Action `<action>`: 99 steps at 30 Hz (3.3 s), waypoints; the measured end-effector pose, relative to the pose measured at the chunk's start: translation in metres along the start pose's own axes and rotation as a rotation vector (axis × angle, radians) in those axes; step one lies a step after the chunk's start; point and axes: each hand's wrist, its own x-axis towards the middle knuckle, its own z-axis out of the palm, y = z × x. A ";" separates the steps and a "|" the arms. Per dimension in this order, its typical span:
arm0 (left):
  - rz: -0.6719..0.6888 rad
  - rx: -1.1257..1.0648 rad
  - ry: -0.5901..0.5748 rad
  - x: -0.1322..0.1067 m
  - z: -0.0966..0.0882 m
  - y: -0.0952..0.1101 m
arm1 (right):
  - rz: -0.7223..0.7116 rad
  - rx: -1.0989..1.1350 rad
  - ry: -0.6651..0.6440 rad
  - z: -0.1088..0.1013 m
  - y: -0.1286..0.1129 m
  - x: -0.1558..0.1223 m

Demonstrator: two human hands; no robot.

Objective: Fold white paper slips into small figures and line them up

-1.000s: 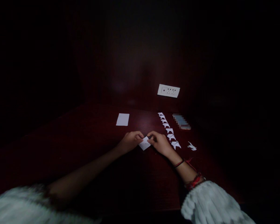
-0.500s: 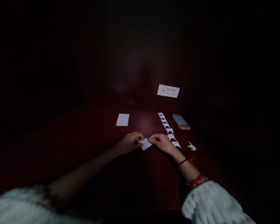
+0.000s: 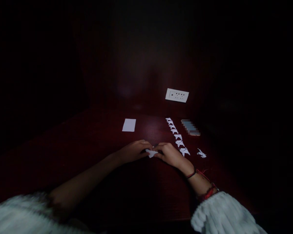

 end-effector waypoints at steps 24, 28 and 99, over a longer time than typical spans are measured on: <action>-0.002 0.071 -0.276 -0.019 -0.013 -0.009 | -0.188 -0.339 -0.100 -0.007 0.003 -0.004; -0.028 0.113 -0.279 -0.022 -0.013 -0.006 | -0.193 -0.330 -0.095 -0.009 0.002 -0.003; -0.015 0.116 -0.439 -0.025 -0.038 0.014 | -0.104 -0.368 -0.194 -0.012 -0.019 -0.013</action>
